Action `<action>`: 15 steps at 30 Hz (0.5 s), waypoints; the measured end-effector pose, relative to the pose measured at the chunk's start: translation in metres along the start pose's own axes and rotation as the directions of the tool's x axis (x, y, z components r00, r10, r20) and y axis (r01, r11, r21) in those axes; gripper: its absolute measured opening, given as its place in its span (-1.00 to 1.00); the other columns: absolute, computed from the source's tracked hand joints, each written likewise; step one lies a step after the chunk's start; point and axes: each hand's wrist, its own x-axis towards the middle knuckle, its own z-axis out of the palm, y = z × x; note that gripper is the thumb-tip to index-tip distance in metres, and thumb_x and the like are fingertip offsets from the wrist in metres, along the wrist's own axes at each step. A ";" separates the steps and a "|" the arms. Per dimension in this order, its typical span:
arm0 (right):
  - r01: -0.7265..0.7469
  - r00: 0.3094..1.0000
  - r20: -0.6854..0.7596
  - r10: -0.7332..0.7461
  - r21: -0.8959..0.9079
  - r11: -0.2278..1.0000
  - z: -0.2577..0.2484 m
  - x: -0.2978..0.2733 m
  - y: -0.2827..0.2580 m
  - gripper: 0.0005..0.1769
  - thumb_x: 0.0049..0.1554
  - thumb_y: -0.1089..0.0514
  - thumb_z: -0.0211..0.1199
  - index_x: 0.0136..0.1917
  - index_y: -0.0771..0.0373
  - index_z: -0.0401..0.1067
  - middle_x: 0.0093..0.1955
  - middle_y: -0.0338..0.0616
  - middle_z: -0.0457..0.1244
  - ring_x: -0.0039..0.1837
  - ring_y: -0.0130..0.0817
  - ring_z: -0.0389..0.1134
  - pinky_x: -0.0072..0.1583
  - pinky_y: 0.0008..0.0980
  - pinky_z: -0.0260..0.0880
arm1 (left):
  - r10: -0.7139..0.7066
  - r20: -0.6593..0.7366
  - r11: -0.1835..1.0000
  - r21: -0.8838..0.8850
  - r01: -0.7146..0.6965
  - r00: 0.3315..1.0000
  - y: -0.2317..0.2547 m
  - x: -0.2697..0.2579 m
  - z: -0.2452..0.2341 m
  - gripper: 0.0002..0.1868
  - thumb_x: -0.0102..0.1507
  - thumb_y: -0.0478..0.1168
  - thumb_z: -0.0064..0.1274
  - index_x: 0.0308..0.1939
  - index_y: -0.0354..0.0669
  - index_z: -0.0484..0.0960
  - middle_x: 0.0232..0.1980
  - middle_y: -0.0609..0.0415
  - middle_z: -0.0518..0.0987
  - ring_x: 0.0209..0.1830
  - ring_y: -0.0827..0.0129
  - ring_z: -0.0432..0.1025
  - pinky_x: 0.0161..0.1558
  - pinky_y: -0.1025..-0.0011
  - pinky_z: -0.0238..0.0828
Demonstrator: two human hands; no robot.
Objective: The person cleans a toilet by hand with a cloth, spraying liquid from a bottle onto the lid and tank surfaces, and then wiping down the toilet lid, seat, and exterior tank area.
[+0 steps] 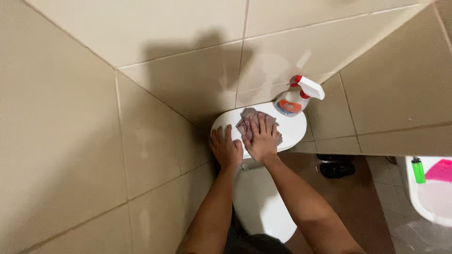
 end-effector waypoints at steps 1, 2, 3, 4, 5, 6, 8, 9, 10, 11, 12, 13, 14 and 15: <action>-0.002 1.000 -0.019 0.002 -0.010 1.000 0.000 0.007 -0.002 -0.05 0.10 -0.27 0.16 0.65 -0.04 -0.08 0.71 0.08 -0.26 0.68 0.10 -0.32 0.54 0.25 -0.39 | 0.007 0.008 1.000 0.015 -0.007 1.000 -0.001 0.001 0.005 -0.33 0.13 -0.16 0.00 0.37 0.03 0.40 0.43 -0.15 0.31 0.51 -0.19 0.09 0.47 -0.22 -0.08; -0.005 1.000 -0.030 0.004 -0.026 1.000 0.001 0.016 -0.004 -0.07 0.11 -0.27 0.16 0.64 -0.03 -0.03 0.70 0.05 -0.23 0.68 0.09 -0.30 0.55 0.24 -0.37 | 0.007 0.017 1.000 0.030 -0.008 1.000 -0.003 -0.001 0.009 -0.32 0.13 -0.16 0.00 0.38 0.03 0.39 0.43 -0.14 0.31 0.51 -0.17 0.10 0.47 -0.22 -0.06; -0.007 0.999 -0.041 0.005 -0.042 0.999 0.002 0.027 -0.006 -0.10 0.11 -0.26 0.16 0.63 -0.03 0.01 0.70 0.03 -0.20 0.67 0.09 -0.28 0.56 0.23 -0.35 | 0.008 0.026 0.999 0.046 -0.009 1.000 -0.006 -0.002 0.014 -0.31 0.13 -0.16 0.00 0.39 0.04 0.38 0.43 -0.13 0.31 0.51 -0.16 0.11 0.47 -0.22 -0.04; -0.012 0.999 -0.051 0.009 -0.052 0.999 0.003 0.032 -0.009 -0.12 0.11 -0.26 0.16 0.62 -0.02 0.05 0.69 0.01 -0.17 0.67 0.08 -0.26 0.57 0.22 -0.34 | 0.042 0.017 0.995 0.094 -0.044 0.999 -0.011 0.000 0.018 -0.31 0.16 -0.14 0.00 0.41 0.05 0.36 0.44 -0.14 0.29 0.50 -0.16 0.11 0.44 -0.23 -0.04; 0.041 0.999 -0.029 -0.043 -0.066 0.997 0.002 0.031 -0.009 -0.15 0.11 -0.25 0.16 0.60 -0.05 0.09 0.70 -0.02 -0.15 0.68 0.05 -0.25 0.58 0.20 -0.33 | 0.077 0.010 0.987 0.142 -0.077 0.997 -0.015 0.006 0.021 -0.32 0.18 -0.13 0.01 0.43 0.06 0.35 0.45 -0.15 0.28 0.49 -0.17 0.10 0.41 -0.23 -0.03; 0.090 0.996 -0.003 -0.090 -0.081 0.993 0.000 0.026 -0.004 -0.19 0.11 -0.25 0.16 0.58 -0.09 0.14 0.70 -0.06 -0.12 0.70 0.02 -0.24 0.59 0.19 -0.33 | 0.112 0.011 0.976 0.185 -0.112 0.994 -0.017 0.007 0.021 -0.32 0.21 -0.12 0.01 0.45 0.07 0.33 0.46 -0.17 0.26 0.48 -0.17 0.10 0.39 -0.23 -0.02; 0.208 0.978 0.010 -0.208 -0.077 0.975 -0.004 0.011 0.006 -0.21 0.10 -0.28 0.16 0.56 -0.13 0.19 0.70 -0.09 -0.09 0.71 -0.01 -0.22 0.59 0.18 -0.34 | -0.005 0.201 0.992 0.123 -0.021 0.980 -0.017 0.008 0.015 -0.31 0.22 -0.07 0.01 0.45 0.06 0.28 0.45 -0.15 0.23 0.49 -0.14 0.08 0.38 -0.23 -0.02; 0.276 0.961 -0.005 -0.277 -0.061 0.959 -0.006 -0.003 0.010 -0.21 0.09 -0.30 0.16 0.55 -0.13 0.20 0.68 -0.09 -0.09 0.70 -0.01 -0.22 0.58 0.19 -0.35 | -0.055 0.290 0.995 0.095 0.029 0.955 -0.015 0.009 0.011 -0.31 0.22 -0.05 0.00 0.45 0.05 0.25 0.45 -0.15 0.22 0.50 -0.12 0.07 0.37 -0.23 -0.02; 0.341 0.939 -0.029 -0.342 -0.047 0.939 -0.009 -0.008 0.015 -0.21 0.08 -0.33 0.16 0.53 -0.13 0.21 0.67 -0.09 -0.08 0.69 -0.02 -0.22 0.57 0.19 -0.36 | -0.034 0.245 0.997 0.079 0.015 0.969 -0.011 0.011 0.009 -0.29 0.22 -0.06 0.00 0.47 0.04 0.24 0.45 -0.14 0.22 0.50 -0.13 0.06 0.39 -0.23 -0.05; 0.305 0.952 -0.021 -0.307 -0.054 0.951 -0.013 -0.008 0.023 -0.20 0.08 -0.34 0.16 0.53 -0.14 0.21 0.67 -0.07 -0.08 0.68 -0.01 -0.21 0.56 0.20 -0.36 | -0.013 0.200 0.998 0.062 0.001 0.980 -0.008 0.011 0.007 -0.28 0.22 -0.07 0.00 0.48 0.03 0.24 0.45 -0.14 0.22 0.51 -0.13 0.06 0.40 -0.24 -0.09; 0.270 0.963 -0.013 -0.270 -0.051 0.962 -0.014 -0.009 0.027 -0.20 0.07 -0.35 0.16 0.53 -0.14 0.21 0.66 -0.05 -0.09 0.67 0.00 -0.21 0.56 0.20 -0.35 | 0.006 0.156 0.998 0.056 -0.014 0.988 -0.009 0.010 0.004 -0.27 0.22 -0.08 -0.01 0.49 0.01 0.23 0.45 -0.14 0.22 0.51 -0.14 0.05 0.42 -0.25 -0.12; 0.233 0.972 -0.004 -0.234 -0.049 0.971 -0.013 -0.009 0.027 -0.19 0.07 -0.36 0.16 0.53 -0.14 0.21 0.66 -0.04 -0.09 0.67 0.00 -0.21 0.56 0.20 -0.35 | 0.031 0.126 0.997 0.063 -0.039 0.992 -0.010 0.009 0.003 -0.28 0.23 -0.08 -0.02 0.49 0.01 0.23 0.47 -0.14 0.21 0.53 -0.12 0.05 0.46 -0.24 -0.14; 0.191 0.979 -0.061 -0.193 -0.028 0.981 -0.010 -0.001 0.024 -0.19 0.10 -0.36 0.15 0.55 -0.12 0.20 0.65 -0.01 -0.09 0.65 0.04 -0.20 0.55 0.22 -0.34 | 0.059 0.091 0.996 0.068 -0.065 0.994 -0.010 0.009 0.004 -0.29 0.25 -0.08 -0.03 0.50 0.01 0.23 0.49 -0.13 0.20 0.54 -0.11 0.04 0.49 -0.24 -0.15; 0.150 0.982 -0.116 -0.150 -0.003 0.989 -0.007 0.011 0.020 -0.18 0.14 -0.36 0.15 0.58 -0.09 0.18 0.65 0.02 -0.10 0.64 0.07 -0.20 0.53 0.25 -0.33 | 0.087 0.056 0.993 0.075 -0.091 0.995 -0.012 0.011 0.006 -0.30 0.26 -0.08 -0.04 0.50 0.01 0.22 0.52 -0.12 0.18 0.56 -0.10 0.04 0.53 -0.23 -0.17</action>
